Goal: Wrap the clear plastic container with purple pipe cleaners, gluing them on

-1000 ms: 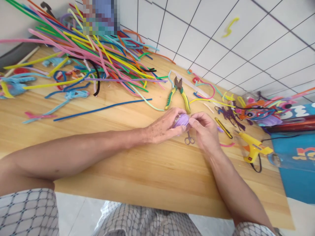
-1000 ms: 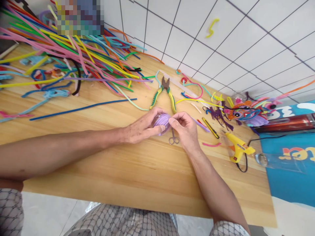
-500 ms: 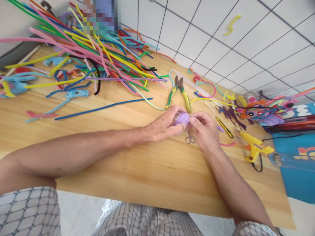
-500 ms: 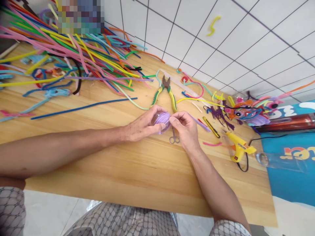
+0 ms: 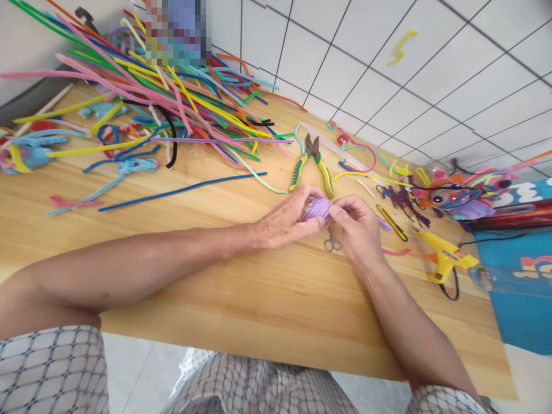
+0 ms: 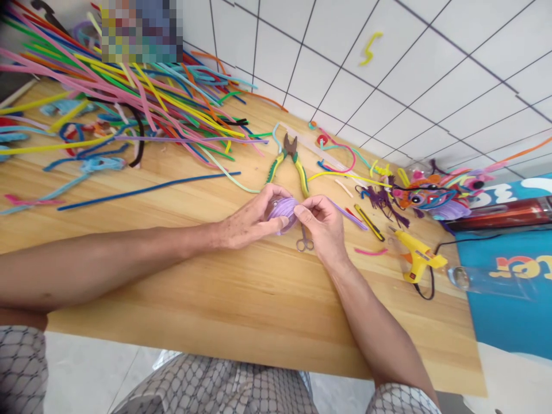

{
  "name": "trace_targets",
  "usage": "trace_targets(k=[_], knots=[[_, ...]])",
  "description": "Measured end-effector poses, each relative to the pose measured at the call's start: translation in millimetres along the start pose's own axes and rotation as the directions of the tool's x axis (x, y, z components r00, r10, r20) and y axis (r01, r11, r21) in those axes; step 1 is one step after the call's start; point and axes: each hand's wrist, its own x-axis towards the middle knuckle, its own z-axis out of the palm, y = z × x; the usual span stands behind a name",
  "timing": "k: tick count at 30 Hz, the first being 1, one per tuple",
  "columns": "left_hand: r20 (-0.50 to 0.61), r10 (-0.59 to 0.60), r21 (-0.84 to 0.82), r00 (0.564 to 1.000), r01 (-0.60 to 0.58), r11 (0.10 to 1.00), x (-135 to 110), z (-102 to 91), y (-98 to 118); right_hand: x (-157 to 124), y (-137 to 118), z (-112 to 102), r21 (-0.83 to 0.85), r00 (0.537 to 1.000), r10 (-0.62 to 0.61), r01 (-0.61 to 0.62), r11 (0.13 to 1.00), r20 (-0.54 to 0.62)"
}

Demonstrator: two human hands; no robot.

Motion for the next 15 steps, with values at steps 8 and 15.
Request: trace_targets(k=[8,15], knots=[[0.044,0.052,0.112,0.998,-0.057,0.992,2.6,-3.5,-3.9,-1.1,0.0,2.9,0.033,0.999,0.028,-0.027,0.999,-0.026],[0.021,0.034,0.054,0.999,-0.035,0.998,1.7,-4.3,-1.6,-4.8,0.1,5.2,-0.052,0.999,-0.042,0.041,0.998,-0.021]])
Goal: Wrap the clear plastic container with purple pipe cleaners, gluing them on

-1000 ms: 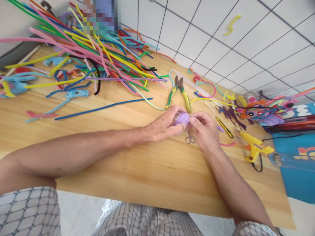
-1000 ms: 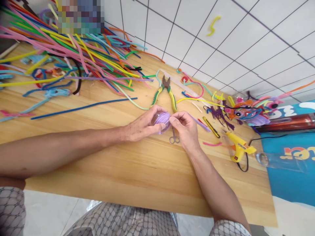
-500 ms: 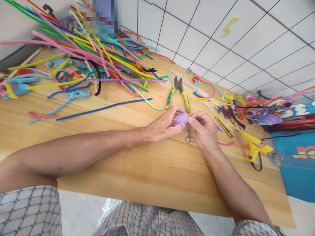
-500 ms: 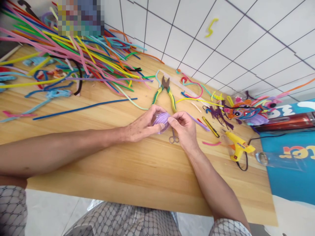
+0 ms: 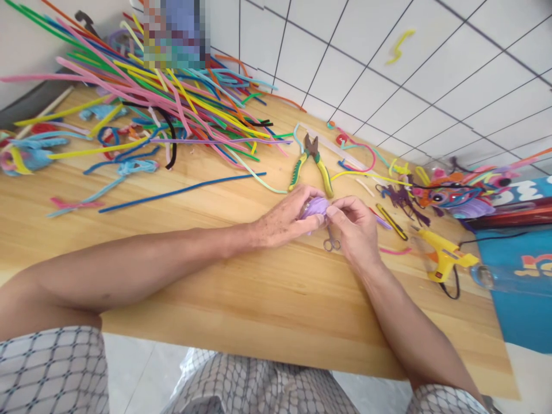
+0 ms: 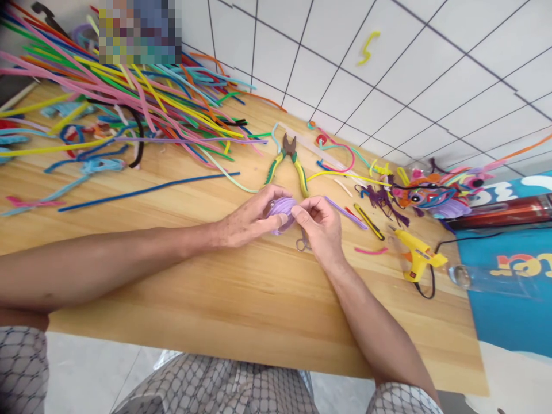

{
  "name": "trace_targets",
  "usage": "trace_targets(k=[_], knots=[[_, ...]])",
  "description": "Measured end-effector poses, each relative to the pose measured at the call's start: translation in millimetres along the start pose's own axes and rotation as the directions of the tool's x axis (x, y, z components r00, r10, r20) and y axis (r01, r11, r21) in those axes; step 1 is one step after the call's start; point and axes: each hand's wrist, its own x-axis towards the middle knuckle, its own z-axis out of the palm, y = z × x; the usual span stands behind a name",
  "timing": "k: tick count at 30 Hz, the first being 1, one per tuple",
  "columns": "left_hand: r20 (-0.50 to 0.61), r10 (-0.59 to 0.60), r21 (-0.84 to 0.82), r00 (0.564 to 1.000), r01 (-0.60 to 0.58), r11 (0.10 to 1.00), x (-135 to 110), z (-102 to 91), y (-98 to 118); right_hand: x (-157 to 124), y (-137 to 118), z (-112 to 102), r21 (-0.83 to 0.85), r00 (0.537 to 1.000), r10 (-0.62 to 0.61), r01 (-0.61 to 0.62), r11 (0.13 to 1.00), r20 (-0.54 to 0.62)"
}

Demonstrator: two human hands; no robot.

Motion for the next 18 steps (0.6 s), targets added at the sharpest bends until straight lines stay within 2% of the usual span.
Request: trace_targets(k=[6,18], knots=[[-0.036,-0.041,-0.043,0.999,0.039,0.998,0.8,-0.6,3.4,-5.8,-2.2,1.1,-0.153,0.983,-0.181,0.177,0.972,-0.017],[-0.110,-0.097,-0.104,0.989,0.086,0.991,2.7,2.4,-2.8,-6.6,4.2,-2.9,-0.330,0.896,-0.435,0.440,0.835,0.094]])
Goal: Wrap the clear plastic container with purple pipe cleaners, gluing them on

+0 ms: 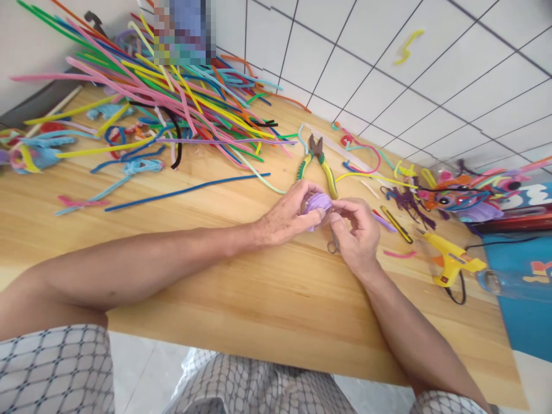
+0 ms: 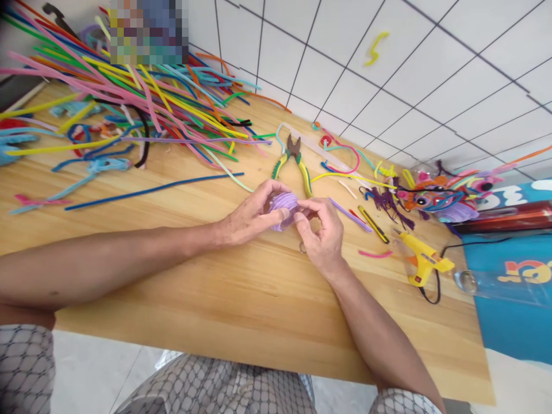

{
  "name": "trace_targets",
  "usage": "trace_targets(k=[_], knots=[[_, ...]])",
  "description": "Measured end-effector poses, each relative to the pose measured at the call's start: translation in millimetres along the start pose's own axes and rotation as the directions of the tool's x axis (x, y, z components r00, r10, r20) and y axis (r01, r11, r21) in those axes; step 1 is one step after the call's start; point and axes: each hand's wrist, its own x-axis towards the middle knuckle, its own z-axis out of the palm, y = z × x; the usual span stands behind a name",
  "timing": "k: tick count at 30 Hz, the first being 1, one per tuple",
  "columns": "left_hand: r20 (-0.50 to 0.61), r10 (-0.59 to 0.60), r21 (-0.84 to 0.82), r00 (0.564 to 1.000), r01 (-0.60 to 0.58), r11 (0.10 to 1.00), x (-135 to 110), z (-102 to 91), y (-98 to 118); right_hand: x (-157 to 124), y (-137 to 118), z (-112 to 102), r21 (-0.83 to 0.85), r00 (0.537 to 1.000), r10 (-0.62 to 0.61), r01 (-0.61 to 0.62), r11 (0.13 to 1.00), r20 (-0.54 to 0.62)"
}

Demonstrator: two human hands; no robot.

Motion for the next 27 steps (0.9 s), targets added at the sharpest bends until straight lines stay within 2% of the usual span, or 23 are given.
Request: trace_targets(k=[9,27], knots=[[0.006,0.101,0.083,0.995,-0.101,0.991,0.9,-2.4,-6.0,1.3,4.2,0.1,-0.081,0.993,-0.115,0.114,0.990,-0.012],[0.046,0.022,0.017,0.999,-0.023,1.000,0.9,-3.7,-7.6,1.8,6.4,-1.8,-0.171,0.972,-0.228,0.233,0.957,0.052]])
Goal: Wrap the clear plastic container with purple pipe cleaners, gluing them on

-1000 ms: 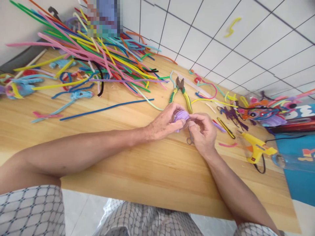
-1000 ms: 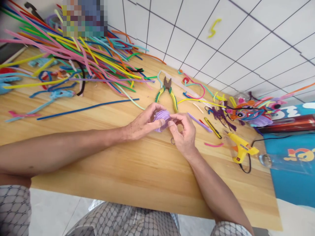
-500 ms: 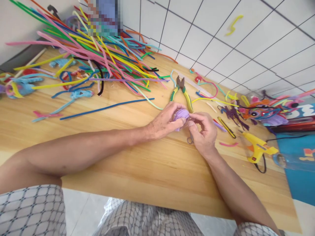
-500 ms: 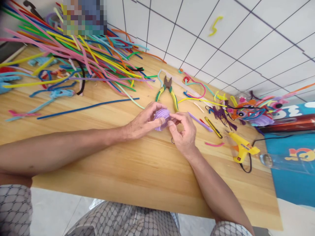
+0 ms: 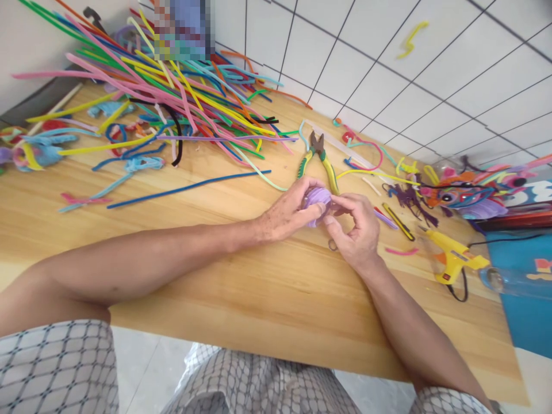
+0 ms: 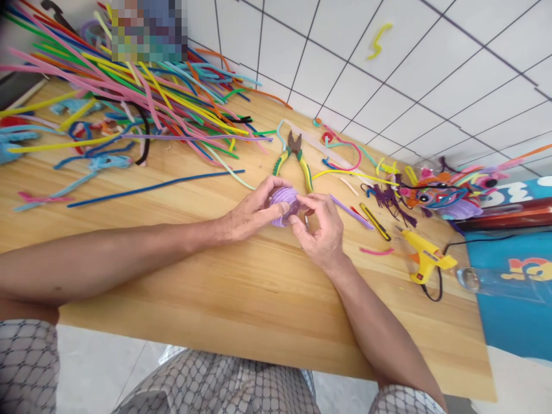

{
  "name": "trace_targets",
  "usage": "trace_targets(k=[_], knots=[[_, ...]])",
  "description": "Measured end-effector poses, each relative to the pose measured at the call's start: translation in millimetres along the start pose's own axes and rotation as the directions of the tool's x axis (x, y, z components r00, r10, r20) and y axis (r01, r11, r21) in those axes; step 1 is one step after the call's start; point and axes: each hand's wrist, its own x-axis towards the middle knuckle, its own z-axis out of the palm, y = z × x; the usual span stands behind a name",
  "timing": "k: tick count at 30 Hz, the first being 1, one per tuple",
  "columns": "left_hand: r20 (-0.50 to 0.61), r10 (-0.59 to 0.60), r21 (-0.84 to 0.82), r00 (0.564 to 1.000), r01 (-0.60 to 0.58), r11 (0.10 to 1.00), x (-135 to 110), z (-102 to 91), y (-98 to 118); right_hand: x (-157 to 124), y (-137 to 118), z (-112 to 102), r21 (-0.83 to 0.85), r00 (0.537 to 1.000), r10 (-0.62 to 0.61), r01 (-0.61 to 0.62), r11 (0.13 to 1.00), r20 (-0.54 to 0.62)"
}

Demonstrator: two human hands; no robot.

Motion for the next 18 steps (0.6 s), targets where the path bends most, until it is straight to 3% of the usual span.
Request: trace_targets(k=[8,18], knots=[[-0.005,0.101,0.135,0.995,-0.099,0.986,0.5,-1.9,-1.3,1.7,3.4,-3.0,-0.061,0.998,-0.058,0.060,0.996,0.027],[-0.020,0.104,0.120,0.994,-0.101,0.988,1.2,-1.5,-2.6,2.1,6.7,-6.2,-0.125,0.991,-0.121,0.126,0.984,0.050]])
